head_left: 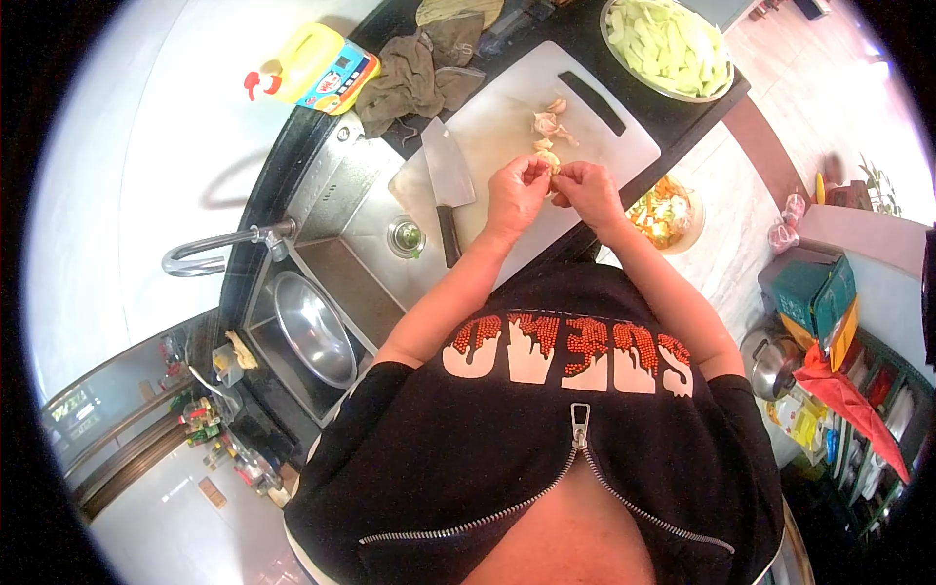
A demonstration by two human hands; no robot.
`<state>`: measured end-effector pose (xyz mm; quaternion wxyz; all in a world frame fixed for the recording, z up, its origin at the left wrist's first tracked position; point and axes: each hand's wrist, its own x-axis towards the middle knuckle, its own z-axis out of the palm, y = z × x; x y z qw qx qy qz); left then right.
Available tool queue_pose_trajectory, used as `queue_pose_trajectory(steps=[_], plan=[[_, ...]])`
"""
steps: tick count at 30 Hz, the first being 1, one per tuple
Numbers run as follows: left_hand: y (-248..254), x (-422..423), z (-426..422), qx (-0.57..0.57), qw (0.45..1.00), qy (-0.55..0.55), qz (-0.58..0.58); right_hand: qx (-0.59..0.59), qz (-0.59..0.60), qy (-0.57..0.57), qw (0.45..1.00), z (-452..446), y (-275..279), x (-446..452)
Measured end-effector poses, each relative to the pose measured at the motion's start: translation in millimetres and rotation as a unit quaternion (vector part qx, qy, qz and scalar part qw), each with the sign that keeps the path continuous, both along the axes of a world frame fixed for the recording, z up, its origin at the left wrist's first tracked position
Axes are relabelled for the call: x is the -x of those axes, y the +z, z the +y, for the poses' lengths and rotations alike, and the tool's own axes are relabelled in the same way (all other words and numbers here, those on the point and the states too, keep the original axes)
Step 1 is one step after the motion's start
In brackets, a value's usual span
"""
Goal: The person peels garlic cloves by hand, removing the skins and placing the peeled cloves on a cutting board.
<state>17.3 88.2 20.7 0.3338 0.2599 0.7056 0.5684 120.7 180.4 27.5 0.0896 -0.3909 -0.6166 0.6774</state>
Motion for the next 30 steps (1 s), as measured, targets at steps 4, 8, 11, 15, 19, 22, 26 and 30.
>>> queue_pose_trajectory(steps=[4, 8, 11, 15, 19, 22, 26, 30], plan=[[2.8, 0.4, 0.6, -0.002, 1.000, -0.006, 0.027, 0.015, 0.012, 0.002, 1.000, 0.4, 1.5, 0.7], [11.0, 0.3, 0.9, 0.018, 0.997, -0.019, 0.068, 0.031, 0.016, 0.007, 0.999, 0.1, 4.0, 1.8], [7.1, 0.6, 1.1, 0.031, 0.996, -0.021, 0.081, 0.021, 0.014, 0.001, 1.000, -0.5, -1.5, 2.6], [7.6, 1.3, 3.7, -0.006, 0.995, 0.007, -0.096, 0.047, 0.039, -0.020, 0.998, 1.6, -16.6, 1.3], [4.3, 6.1, 3.5, -0.051, 0.979, 0.012, -0.197, 0.064, 0.073, -0.040, 0.994, 1.4, -19.6, 1.3], [3.8, 6.8, 2.1, -0.049, 0.981, 0.008, -0.187, 0.070, 0.076, -0.025, 0.994, 2.7, -14.8, 0.4], [4.1, 6.1, -0.3, -0.051, 0.985, 0.008, -0.165, 0.099, 0.087, -0.021, 0.991, 2.0, -13.9, 0.4], [7.0, 5.0, -1.7, -0.025, 0.993, 0.000, -0.113, 0.097, 0.062, 0.006, 0.993, 3.4, -5.1, -0.9]])
